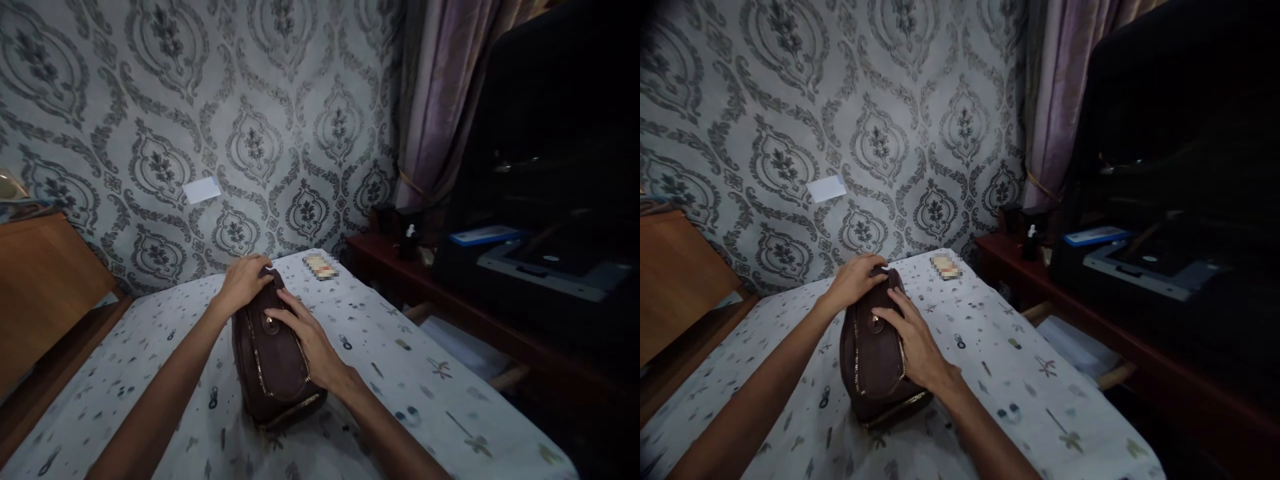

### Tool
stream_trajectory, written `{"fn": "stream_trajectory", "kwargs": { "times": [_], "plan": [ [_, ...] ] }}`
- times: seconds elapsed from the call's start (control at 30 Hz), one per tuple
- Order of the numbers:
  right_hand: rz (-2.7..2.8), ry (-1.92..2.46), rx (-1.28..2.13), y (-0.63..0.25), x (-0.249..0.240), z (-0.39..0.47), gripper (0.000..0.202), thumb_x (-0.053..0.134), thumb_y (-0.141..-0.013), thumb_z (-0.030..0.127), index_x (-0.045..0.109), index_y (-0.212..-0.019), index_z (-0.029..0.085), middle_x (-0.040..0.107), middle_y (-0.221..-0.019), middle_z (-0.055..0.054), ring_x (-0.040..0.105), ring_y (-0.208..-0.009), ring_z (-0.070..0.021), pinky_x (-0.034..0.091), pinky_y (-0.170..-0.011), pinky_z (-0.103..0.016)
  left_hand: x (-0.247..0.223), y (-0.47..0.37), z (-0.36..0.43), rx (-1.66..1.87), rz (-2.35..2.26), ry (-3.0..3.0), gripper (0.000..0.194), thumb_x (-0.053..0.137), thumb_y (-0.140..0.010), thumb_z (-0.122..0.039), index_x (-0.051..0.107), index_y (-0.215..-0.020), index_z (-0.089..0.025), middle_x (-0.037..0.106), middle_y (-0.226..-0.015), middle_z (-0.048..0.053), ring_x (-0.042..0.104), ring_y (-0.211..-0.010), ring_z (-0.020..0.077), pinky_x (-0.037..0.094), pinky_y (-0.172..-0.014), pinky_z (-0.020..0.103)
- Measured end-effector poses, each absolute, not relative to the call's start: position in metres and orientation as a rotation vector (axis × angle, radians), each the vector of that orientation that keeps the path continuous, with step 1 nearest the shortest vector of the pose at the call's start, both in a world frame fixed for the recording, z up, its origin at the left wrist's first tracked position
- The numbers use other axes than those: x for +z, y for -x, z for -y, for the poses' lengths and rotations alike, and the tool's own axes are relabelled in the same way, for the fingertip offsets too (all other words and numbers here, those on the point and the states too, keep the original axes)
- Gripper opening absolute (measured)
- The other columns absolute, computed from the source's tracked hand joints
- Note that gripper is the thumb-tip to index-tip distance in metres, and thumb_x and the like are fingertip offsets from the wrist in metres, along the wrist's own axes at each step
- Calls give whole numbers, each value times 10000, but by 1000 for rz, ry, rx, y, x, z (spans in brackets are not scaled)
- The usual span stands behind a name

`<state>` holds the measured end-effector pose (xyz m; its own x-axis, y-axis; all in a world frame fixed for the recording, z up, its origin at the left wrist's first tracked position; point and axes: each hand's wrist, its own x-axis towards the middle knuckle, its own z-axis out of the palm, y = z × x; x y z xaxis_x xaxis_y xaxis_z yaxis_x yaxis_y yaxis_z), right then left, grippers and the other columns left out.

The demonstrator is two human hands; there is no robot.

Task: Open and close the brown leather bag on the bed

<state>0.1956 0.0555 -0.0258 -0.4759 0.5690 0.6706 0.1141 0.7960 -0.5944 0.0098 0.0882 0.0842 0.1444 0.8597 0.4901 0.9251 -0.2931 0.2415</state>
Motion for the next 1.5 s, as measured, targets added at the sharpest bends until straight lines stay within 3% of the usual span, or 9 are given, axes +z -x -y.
{"fn": "stream_trajectory", "kwargs": {
  "times": [0.13, 0.33, 0.47, 0.9, 1.3, 1.43, 1.5],
  "plan": [
    [2046, 574, 620, -198, -21, -52, 501, 630, -873, 247, 610, -1373, 256, 312, -1654, -132, 361, -1505, -305, 362, -1204, -488, 82, -16, -98, -747, 1825, 2211, 111, 618, -882, -219, 724, -913, -235, 744, -939, 69, 658, -936, 268, 446, -834, 344],
    [2126, 602, 466, -201, -13, -51, 476, 583, -880, 253, 616, -1354, 213, 516, -1506, -175, 397, -1471, -323, 328, -1201, -561, 63, -12, -110, -912, 1844, 2056, 147, 555, -930, -271, 680, -861, -235, 698, -756, 60, 636, -756, 254, 407, -716, 312],
    [2127, 587, 418, -201, -13, -51, 479, 577, -867, 233, 614, -1345, 223, 529, -1491, -165, 409, -1457, -320, 344, -1191, -553, 56, -12, -110, -1022, 1794, 2037, 181, 519, -951, -300, 661, -857, -239, 674, -723, 40, 616, -713, 236, 380, -688, 296],
    [2146, 583, 440, -202, -16, -54, 586, 654, -790, 249, 590, -1369, 186, 447, -1563, -181, 364, -1488, -333, 321, -1211, -531, 61, -18, -89, -1181, 1669, 2217, 221, 499, -949, -341, 619, -804, -225, 659, -755, 19, 581, -728, 209, 390, -738, 304],
    [2087, 665, 344, -196, -23, -54, 486, 611, -872, 192, 614, -1353, 258, 459, -1570, -130, 411, -1459, -305, 386, -1179, -537, 74, -16, -68, -1216, 1616, 2494, 250, 502, -913, -390, 641, -773, -237, 676, -752, 19, 592, -743, 205, 432, -760, 309],
    [2076, 634, 320, -198, -23, -54, 479, 578, -890, 216, 601, -1368, 245, 486, -1546, -139, 428, -1442, -305, 386, -1170, -534, 72, 0, -68, -1378, 1684, 2429, 172, 626, -840, -356, 699, -937, -235, 733, -962, 38, 649, -935, 228, 462, -854, 325],
    [2081, 570, 322, -199, -23, -54, 529, 605, -872, 290, 570, -1395, 220, 495, -1532, -157, 430, -1437, -324, 369, -1171, -541, 65, 13, -70, -1577, 1777, 2317, 259, 700, -757, -330, 707, -997, -231, 733, -1057, 55, 649, -1030, 250, 473, -892, 341]
  ]
}}
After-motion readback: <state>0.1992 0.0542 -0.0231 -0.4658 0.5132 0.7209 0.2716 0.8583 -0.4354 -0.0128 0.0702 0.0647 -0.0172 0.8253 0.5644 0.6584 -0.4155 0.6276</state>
